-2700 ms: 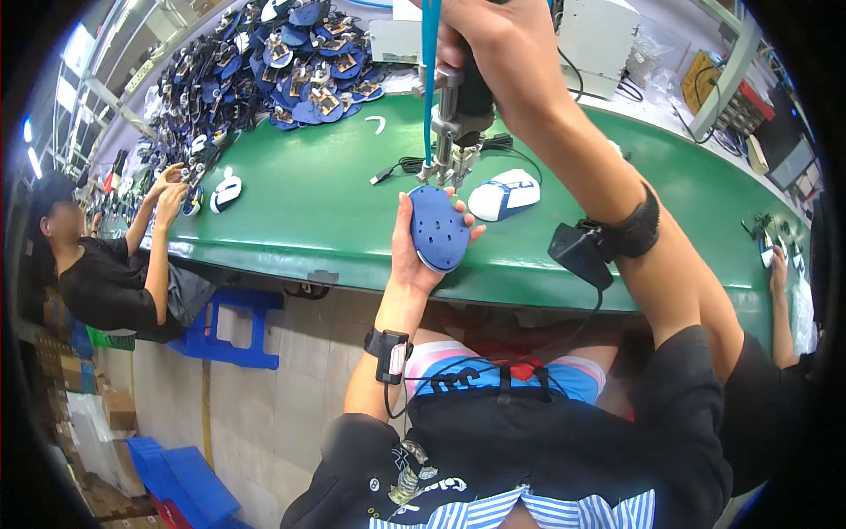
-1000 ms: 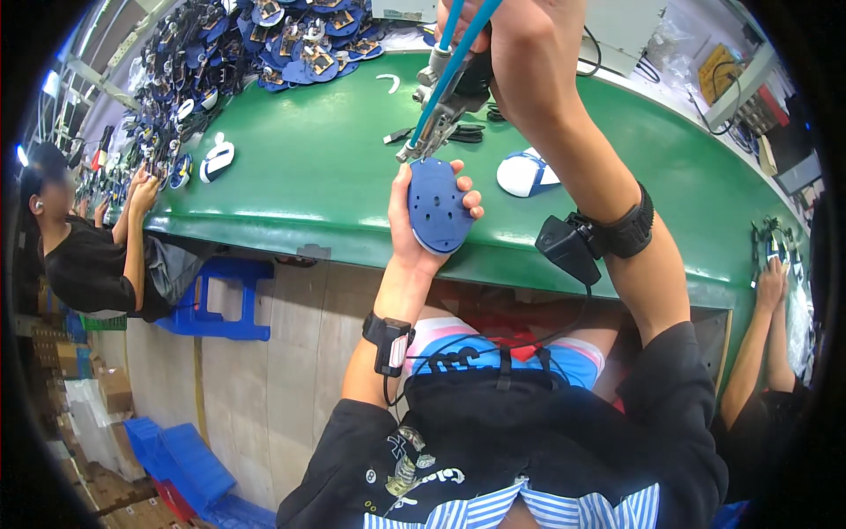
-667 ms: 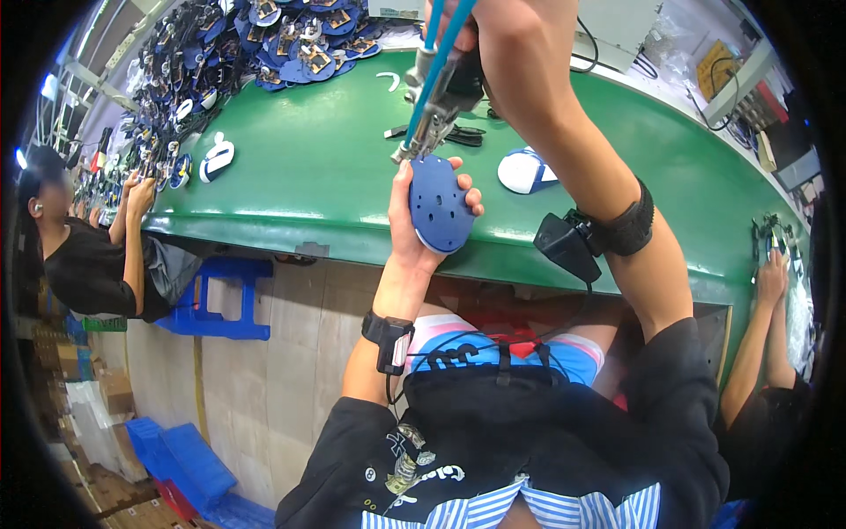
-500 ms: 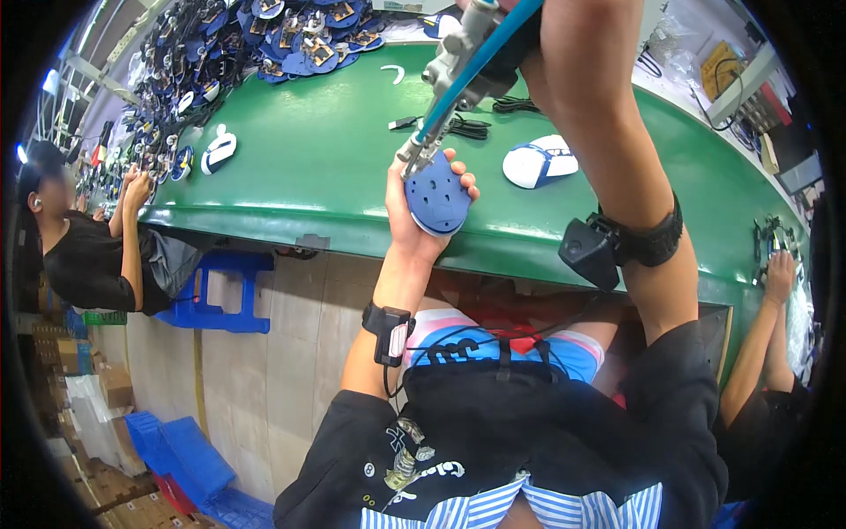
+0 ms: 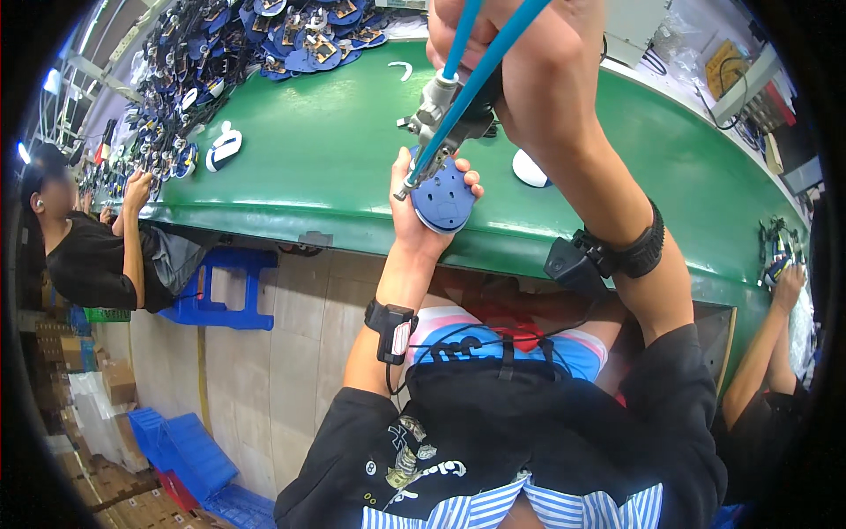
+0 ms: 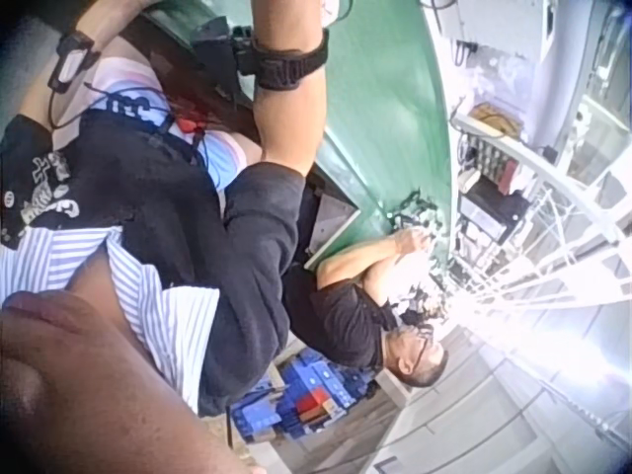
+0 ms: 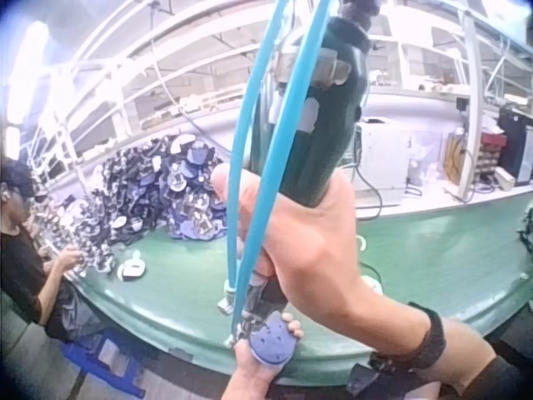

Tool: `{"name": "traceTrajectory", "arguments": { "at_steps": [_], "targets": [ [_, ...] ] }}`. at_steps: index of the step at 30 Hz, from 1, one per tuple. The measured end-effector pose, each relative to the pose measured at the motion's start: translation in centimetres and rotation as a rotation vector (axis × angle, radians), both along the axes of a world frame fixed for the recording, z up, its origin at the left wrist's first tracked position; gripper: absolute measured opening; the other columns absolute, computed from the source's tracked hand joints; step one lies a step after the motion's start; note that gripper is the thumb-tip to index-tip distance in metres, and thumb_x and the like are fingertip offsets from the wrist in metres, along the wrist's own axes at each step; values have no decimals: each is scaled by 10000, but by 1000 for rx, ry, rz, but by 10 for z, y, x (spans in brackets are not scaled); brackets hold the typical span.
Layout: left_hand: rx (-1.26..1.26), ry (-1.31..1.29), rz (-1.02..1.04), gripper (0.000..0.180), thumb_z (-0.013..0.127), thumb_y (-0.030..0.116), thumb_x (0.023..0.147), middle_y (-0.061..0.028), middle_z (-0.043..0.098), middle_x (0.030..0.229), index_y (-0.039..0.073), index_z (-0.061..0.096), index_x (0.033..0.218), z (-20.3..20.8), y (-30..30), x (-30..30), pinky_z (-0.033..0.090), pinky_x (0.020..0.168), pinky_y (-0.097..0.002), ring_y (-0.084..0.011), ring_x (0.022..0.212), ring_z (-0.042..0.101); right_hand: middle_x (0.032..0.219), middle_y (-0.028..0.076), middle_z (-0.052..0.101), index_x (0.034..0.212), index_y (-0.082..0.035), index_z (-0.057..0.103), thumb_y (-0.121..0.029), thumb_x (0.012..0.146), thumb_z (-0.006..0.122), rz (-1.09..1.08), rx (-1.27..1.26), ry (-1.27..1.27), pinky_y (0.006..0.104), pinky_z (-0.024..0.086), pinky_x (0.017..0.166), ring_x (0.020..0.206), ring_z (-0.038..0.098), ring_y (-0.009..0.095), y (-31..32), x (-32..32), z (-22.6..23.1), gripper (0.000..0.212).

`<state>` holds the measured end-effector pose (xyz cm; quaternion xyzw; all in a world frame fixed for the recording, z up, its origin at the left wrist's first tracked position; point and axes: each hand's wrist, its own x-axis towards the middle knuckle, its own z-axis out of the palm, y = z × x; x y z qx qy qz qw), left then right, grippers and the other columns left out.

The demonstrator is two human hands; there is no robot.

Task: Assembling the base and components of a computer mouse using a pneumatic screwdriver on an electronics assembly line.

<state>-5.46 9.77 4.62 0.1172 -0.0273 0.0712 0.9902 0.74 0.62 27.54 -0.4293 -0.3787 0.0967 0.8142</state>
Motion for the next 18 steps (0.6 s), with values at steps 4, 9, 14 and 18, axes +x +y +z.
{"name": "traceTrajectory", "arguments": {
  "at_steps": [4, 9, 14, 18],
  "targets": [
    [-57, 111, 18, 639, 362, 572, 1022, -154, 621, 955, -10, 565, 1190, 8, -4, 1, 514, 814, -427, -293, 875, 599, 578, -27, 493, 839, 2, 629, -143, 939, 676, 118, 158, -120, 217, 315, 403, 431, 423, 52, 10, 17, -19, 181],
    [3, 77, 14, 631, 362, 570, 1023, -151, 621, 949, -1, 563, 1199, 9, -6, 2, 516, 810, -424, -293, 875, 598, 587, -20, 509, 833, -9, 621, -130, 941, 671, 94, 49, -97, 216, 324, 409, 440, 437, 58, 6, 17, -24, 170],
    [79, 53, 57, 612, 373, 573, 1014, -150, 620, 953, 20, 566, 1195, 5, -8, 1, 523, 815, -444, -300, 882, 607, 625, -4, 542, 910, 7, 620, -109, 942, 650, 103, 62, -72, 225, 355, 438, 486, 476, 66, 6, 9, -25, 124],
    [38, 134, 114, 593, 418, 558, 1002, -166, 640, 1027, 11, 558, 1185, 0, 2, 2, 555, 812, -462, -319, 889, 651, 619, -19, 534, 929, -8, 651, -179, 936, 671, -70, 78, -58, 205, 353, 446, 477, 464, 58, -25, 7, 12, 172]
  ]
}}
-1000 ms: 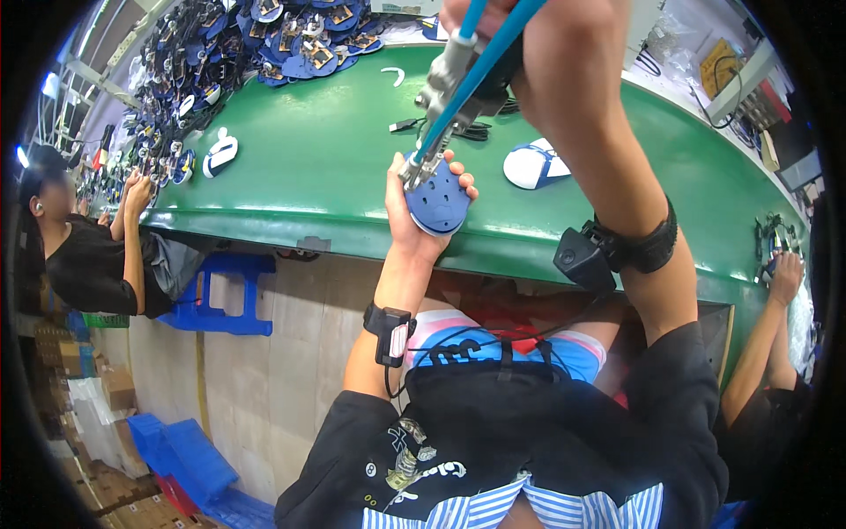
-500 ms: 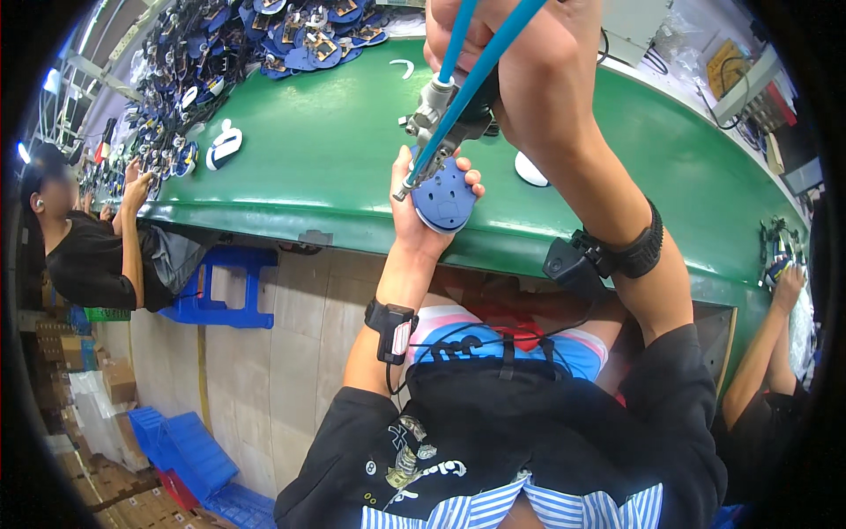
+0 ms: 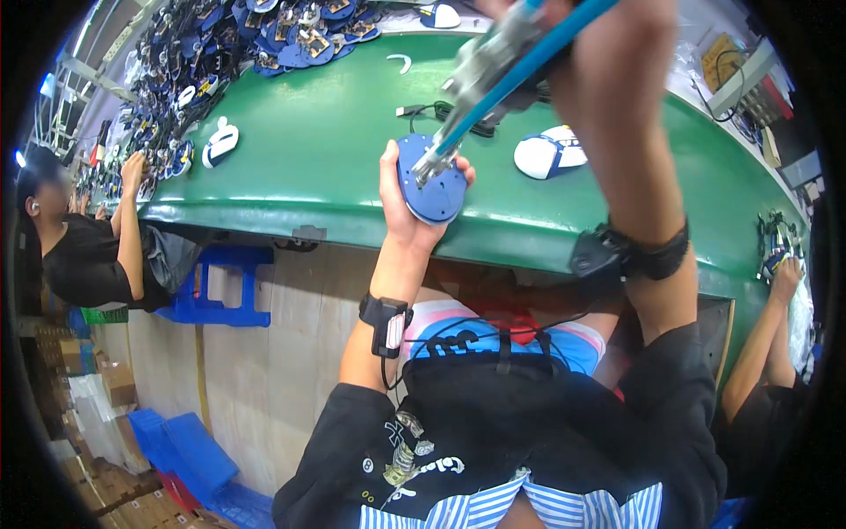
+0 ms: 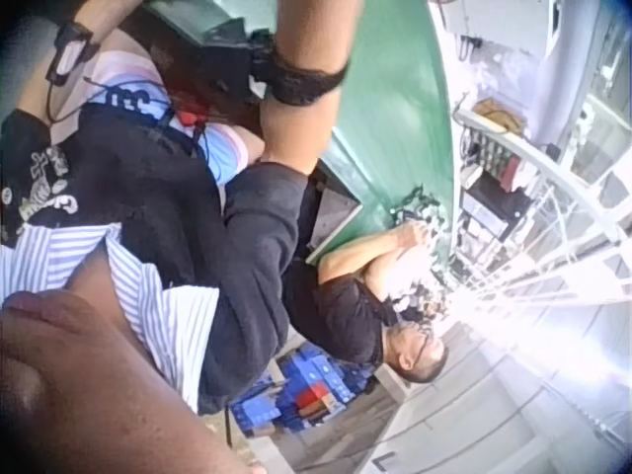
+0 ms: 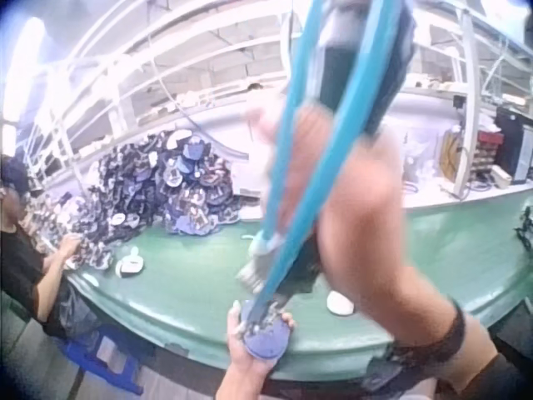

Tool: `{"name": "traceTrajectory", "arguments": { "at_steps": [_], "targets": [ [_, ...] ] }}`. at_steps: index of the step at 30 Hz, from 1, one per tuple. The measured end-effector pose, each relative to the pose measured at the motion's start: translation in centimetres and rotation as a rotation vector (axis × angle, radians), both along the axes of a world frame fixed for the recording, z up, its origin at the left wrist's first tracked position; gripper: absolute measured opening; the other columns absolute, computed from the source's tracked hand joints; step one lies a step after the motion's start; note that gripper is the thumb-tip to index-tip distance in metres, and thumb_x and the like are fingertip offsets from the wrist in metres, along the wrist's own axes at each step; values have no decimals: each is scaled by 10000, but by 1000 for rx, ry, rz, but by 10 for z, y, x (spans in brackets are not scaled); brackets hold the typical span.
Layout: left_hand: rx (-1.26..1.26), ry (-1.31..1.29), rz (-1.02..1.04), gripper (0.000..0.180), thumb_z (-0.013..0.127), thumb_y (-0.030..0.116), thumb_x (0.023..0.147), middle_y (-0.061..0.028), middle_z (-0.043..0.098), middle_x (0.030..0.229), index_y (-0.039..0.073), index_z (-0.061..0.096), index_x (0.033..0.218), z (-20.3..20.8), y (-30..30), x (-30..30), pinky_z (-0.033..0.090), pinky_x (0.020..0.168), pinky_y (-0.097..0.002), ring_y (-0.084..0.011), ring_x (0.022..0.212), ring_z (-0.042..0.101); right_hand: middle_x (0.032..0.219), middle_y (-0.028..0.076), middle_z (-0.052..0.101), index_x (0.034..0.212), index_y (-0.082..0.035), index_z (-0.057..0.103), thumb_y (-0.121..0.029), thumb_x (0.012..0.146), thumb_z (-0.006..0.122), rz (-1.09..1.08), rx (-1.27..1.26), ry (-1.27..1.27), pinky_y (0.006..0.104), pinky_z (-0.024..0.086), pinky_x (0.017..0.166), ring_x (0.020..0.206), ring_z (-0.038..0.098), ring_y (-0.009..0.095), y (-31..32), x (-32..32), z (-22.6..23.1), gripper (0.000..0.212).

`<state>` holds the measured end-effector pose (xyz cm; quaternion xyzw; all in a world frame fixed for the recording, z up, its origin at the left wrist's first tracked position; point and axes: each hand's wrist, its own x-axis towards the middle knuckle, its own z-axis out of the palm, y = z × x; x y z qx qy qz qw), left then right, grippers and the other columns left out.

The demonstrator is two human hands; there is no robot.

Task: Assembling the base and components of a computer mouse using a pneumatic screwdriver on an electronics assembly line.

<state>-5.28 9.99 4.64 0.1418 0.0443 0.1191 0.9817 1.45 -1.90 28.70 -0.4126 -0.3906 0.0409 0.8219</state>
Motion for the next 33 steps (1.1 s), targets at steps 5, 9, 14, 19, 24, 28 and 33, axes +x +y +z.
{"name": "traceTrajectory", "arguments": {
  "at_steps": [5, 9, 14, 19, 24, 28, 33],
  "targets": [
    [36, 118, 69, 654, 462, 574, 978, -146, 654, 1030, -17, 543, 1247, 20, -9, -3, 568, 850, -467, -255, 930, 670, 569, -32, 481, 813, -41, 636, -222, 935, 682, -90, -48, -98, 204, 316, 432, 445, 427, 55, -11, 12, -8, 223],
    [24, 53, 16, 452, 523, 515, 976, -99, 680, 1145, 110, 633, 1144, 17, -7, -4, 571, 849, -469, -269, 1000, 665, 546, -32, 467, 713, -67, 598, -218, 935, 688, -116, -122, -52, 211, 302, 418, 439, 427, 53, -14, 4, -14, 284],
    [76, 118, 67, 669, 460, 578, 978, -139, 647, 1001, -27, 534, 1255, 21, -10, -3, 568, 842, -435, -243, 938, 651, 556, -32, 492, 742, -60, 605, -196, 935, 692, -94, -77, -102, 215, 313, 415, 442, 441, 50, -8, 19, -35, 252],
    [103, 123, 68, 673, 456, 576, 980, -138, 647, 997, -35, 536, 1249, 19, -8, -2, 565, 840, -429, -241, 925, 652, 565, -33, 510, 777, -44, 622, -184, 931, 692, -72, -70, -46, 210, 337, 421, 447, 459, 54, 0, 23, -44, 220],
    [94, 61, 38, 673, 445, 582, 981, -132, 649, 998, -33, 543, 1236, 19, -6, -4, 575, 829, -437, -240, 916, 658, 575, -23, 522, 809, -33, 634, -156, 928, 683, -84, -60, -152, 215, 352, 427, 461, 474, 57, -2, 22, -55, 178],
    [99, 113, 82, 657, 443, 578, 984, -131, 651, 992, -25, 548, 1223, 20, -10, 1, 580, 822, -438, -244, 913, 662, 582, -12, 529, 841, -2, 640, -127, 921, 677, -102, -7, -87, 223, 355, 427, 460, 468, 59, 5, 13, -45, 153],
    [2, -1, 13, 436, 444, 451, 1013, -118, 695, 1139, 98, 654, 1159, 1, 0, 2, 543, 896, -503, -297, 1011, 669, 529, -57, 419, 865, -11, 651, -271, 940, 682, 33, -29, 90, 222, 288, 385, 411, 369, 43, -25, -5, 11, 273]
  ]
}}
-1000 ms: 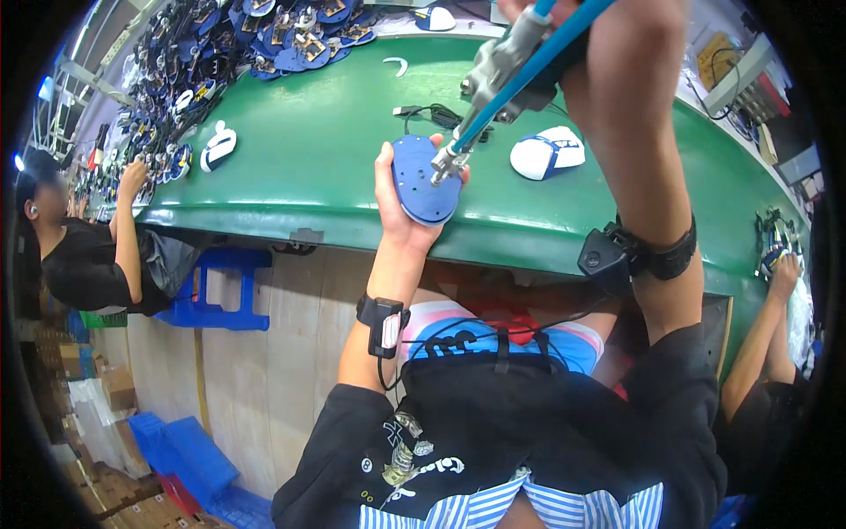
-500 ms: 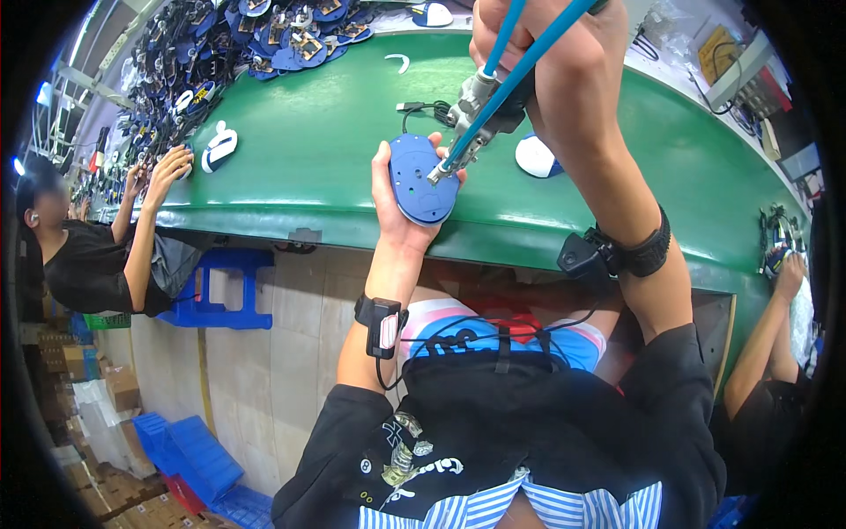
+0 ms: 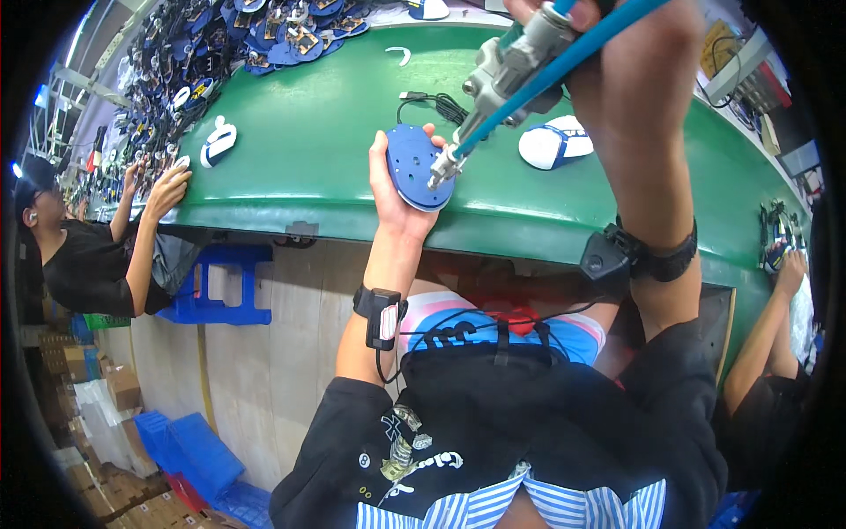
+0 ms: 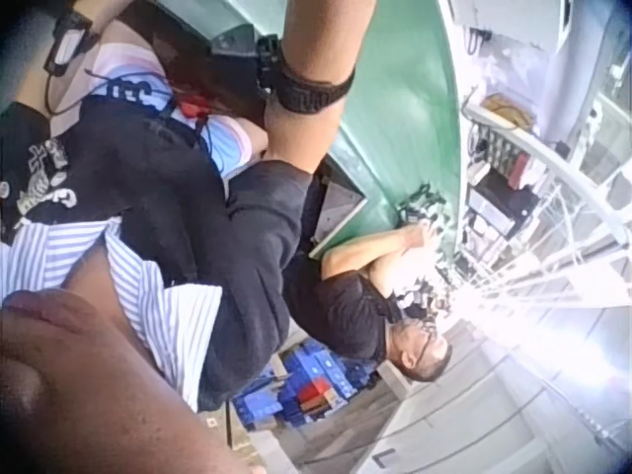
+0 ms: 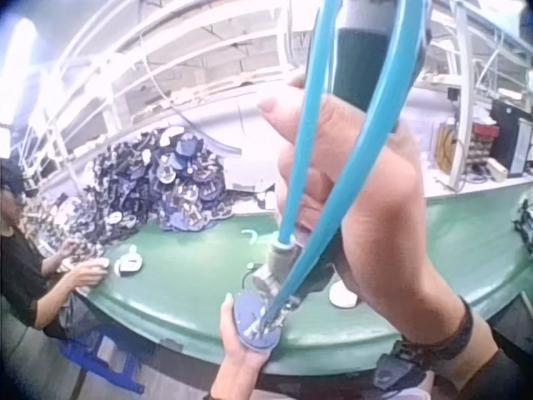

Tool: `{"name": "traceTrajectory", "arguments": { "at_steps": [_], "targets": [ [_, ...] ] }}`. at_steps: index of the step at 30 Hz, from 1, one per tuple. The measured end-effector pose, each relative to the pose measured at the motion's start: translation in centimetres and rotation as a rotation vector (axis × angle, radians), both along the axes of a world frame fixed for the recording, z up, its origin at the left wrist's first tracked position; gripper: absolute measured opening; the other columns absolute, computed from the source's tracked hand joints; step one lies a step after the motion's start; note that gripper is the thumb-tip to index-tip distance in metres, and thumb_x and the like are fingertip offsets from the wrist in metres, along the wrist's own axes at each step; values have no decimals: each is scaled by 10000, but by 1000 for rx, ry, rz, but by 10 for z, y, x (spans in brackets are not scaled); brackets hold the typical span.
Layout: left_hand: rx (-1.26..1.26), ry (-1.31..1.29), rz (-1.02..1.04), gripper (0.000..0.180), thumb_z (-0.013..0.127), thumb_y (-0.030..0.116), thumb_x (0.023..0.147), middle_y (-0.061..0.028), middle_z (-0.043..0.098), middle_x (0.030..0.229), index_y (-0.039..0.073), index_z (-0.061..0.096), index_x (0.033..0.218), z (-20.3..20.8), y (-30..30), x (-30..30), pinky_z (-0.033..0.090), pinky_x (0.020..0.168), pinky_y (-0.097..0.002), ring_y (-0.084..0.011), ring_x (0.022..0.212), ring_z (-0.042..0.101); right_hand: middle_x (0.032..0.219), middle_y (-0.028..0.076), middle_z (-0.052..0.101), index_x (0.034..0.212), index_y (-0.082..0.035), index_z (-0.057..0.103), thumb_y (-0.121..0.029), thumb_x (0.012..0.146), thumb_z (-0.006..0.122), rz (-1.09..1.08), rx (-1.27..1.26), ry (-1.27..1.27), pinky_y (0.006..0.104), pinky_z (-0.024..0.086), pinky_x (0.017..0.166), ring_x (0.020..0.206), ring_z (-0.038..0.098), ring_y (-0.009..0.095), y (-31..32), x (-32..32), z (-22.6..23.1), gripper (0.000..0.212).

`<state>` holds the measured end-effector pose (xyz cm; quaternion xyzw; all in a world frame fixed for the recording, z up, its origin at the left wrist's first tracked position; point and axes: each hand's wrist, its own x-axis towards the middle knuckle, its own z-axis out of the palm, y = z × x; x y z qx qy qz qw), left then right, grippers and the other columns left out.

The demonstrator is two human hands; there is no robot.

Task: Assembling the base and components of a computer mouse using a pneumatic screwdriver on an electronics assembly line.

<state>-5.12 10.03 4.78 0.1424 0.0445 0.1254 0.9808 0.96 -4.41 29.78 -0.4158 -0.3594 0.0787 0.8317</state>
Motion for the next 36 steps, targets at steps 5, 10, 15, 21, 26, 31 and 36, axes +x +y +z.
{"name": "traceTrajectory", "arguments": {
  "at_steps": [5, 10, 15, 21, 26, 31, 36],
  "targets": [
    [33, 111, 85, 600, 482, 531, 986, -156, 640, 957, -37, 580, 1152, 16, -7, 3, 588, 792, -401, -284, 878, 660, 524, -49, 438, 861, -8, 679, -259, 943, 691, -48, -125, -30, 216, 292, 384, 411, 380, 44, 2, -7, -12, 265],
    [70, 149, 121, 536, 477, 522, 992, -152, 653, 1031, 18, 591, 1136, 15, -10, 3, 604, 758, -413, -275, 893, 667, 541, -13, 508, 830, 5, 677, -219, 941, 696, -3, -75, -33, 224, 352, 403, 432, 466, 72, 6, -5, -29, 250],
    [73, 145, 129, 476, 478, 523, 992, -139, 665, 1111, 81, 594, 1126, 13, -8, 1, 609, 772, -454, -282, 936, 678, 553, -7, 518, 820, 15, 662, -143, 934, 696, -15, -28, -29, 224, 354, 412, 441, 470, 66, 16, -5, -41, 198],
    [96, 113, 108, 486, 481, 524, 992, -135, 664, 1119, 70, 587, 1131, 12, -3, 4, 600, 811, -490, -295, 992, 679, 567, -3, 542, 821, 10, 657, -122, 930, 690, 84, 32, -120, 227, 357, 409, 446, 484, 71, 23, 9, -59, 175],
    [36, 136, 142, 472, 484, 513, 1000, -146, 670, 1090, 70, 584, 1130, 14, -9, 16, 595, 841, -454, -285, 986, 681, 598, 8, 571, 823, 12, 651, -73, 916, 673, -3, -37, -162, 232, 394, 431, 476, 524, 78, 13, 8, -66, 128],
    [462, 208, 63, 509, 472, 529, 1015, -87, 652, 938, 39, 600, 1065, 21, 6, 37, 582, 762, -356, -216, 859, 670, 687, 14, 606, 889, 11, 641, -87, 899, 685, -169, 111, -231, 223, 432, 499, 557, 561, 75, -6, 17, -40, 107],
    [2136, 462, 487, 724, 711, 469, 863, -316, 577, 1203, -95, 531, 1280, 36, 27, 76, 437, 1016, -509, -429, 1147, 553, 566, -44, 473, 887, -26, 624, -208, 924, 677, -197, -40, -197, 218, 374, 400, 435, 449, 44, -85, 11, 22, 193]
  ]
}}
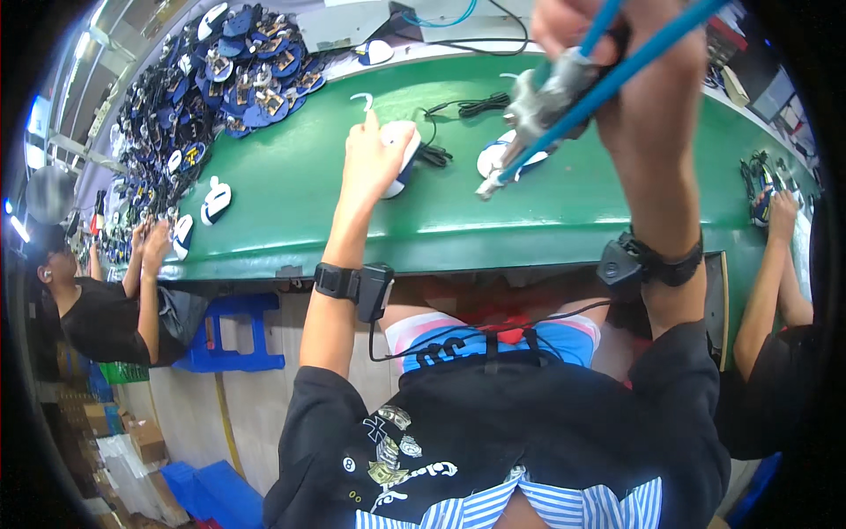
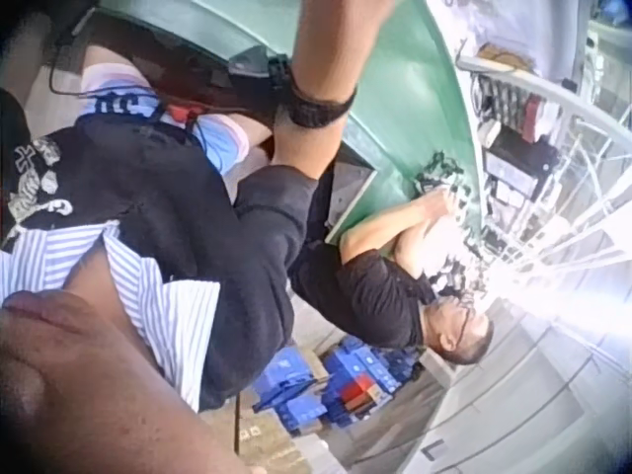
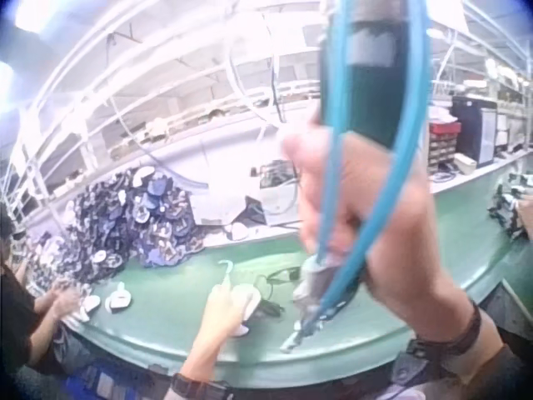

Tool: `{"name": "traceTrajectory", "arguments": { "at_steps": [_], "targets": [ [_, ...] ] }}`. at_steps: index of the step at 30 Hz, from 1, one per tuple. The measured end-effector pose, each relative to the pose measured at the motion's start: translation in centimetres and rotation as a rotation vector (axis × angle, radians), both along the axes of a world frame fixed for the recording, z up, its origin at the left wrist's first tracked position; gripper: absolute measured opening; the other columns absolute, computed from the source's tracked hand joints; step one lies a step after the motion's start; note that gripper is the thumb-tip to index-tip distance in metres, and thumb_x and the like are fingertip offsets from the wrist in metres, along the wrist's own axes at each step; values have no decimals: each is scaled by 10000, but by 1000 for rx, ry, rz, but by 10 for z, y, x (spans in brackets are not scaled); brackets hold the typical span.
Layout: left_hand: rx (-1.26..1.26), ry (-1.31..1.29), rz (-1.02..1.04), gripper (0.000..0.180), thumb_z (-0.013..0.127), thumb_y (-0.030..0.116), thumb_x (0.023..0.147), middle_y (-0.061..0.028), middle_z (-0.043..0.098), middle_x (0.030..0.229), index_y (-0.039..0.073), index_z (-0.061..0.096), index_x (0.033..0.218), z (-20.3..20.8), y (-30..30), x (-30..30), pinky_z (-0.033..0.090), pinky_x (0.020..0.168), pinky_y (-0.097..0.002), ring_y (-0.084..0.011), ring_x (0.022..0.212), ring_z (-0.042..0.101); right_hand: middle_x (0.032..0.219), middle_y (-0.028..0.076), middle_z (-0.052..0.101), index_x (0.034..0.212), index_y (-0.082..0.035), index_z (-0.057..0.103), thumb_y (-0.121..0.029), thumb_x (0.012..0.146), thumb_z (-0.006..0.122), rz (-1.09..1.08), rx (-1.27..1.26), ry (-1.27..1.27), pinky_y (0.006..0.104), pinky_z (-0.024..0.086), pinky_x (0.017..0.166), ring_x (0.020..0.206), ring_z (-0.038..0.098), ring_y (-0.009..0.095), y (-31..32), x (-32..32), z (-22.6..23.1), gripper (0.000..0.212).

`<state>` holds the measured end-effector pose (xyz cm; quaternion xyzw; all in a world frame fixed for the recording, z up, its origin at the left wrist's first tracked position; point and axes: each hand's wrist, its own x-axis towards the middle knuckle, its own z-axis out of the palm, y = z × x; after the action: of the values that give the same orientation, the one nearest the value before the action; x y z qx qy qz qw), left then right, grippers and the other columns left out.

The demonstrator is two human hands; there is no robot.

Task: Assembling the base and components of a computer mouse using a pneumatic screwdriver on an electronics assembly line.

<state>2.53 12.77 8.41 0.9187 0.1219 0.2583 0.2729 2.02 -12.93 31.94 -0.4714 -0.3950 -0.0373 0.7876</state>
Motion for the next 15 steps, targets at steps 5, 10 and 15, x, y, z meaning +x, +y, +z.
{"name": "traceTrajectory", "arguments": {
  "at_steps": [5, 10, 15],
  "targets": [
    [327, -36, -315, 791, 799, 441, 779, -266, 556, 1178, -35, 499, 1336, 23, -100, 23, 463, 973, -476, -406, 1133, 524, 545, -69, 387, 907, -43, 584, -179, 918, 658, -244, -29, 312, 208, 308, 391, 398, 350, 36, -25, -19, 20, 155],
    [436, 267, -437, 859, 812, 540, 721, -232, 575, 1151, 81, 509, 1381, 9, -151, 46, 486, 932, -492, -388, 1106, 557, 537, -58, 394, 885, -33, 571, -134, 899, 661, -214, -103, 234, 210, 298, 395, 404, 366, 46, -49, -6, 10, 136],
    [411, 444, -542, 636, 747, 456, 813, -256, 597, 1141, 129, 565, 1327, 21, -144, 43, 499, 937, -467, -421, 1089, 594, 539, -54, 404, 823, -45, 567, -111, 910, 647, -233, -108, 148, 206, 300, 401, 412, 375, 45, -71, 7, 1, 135]
  ]
}}
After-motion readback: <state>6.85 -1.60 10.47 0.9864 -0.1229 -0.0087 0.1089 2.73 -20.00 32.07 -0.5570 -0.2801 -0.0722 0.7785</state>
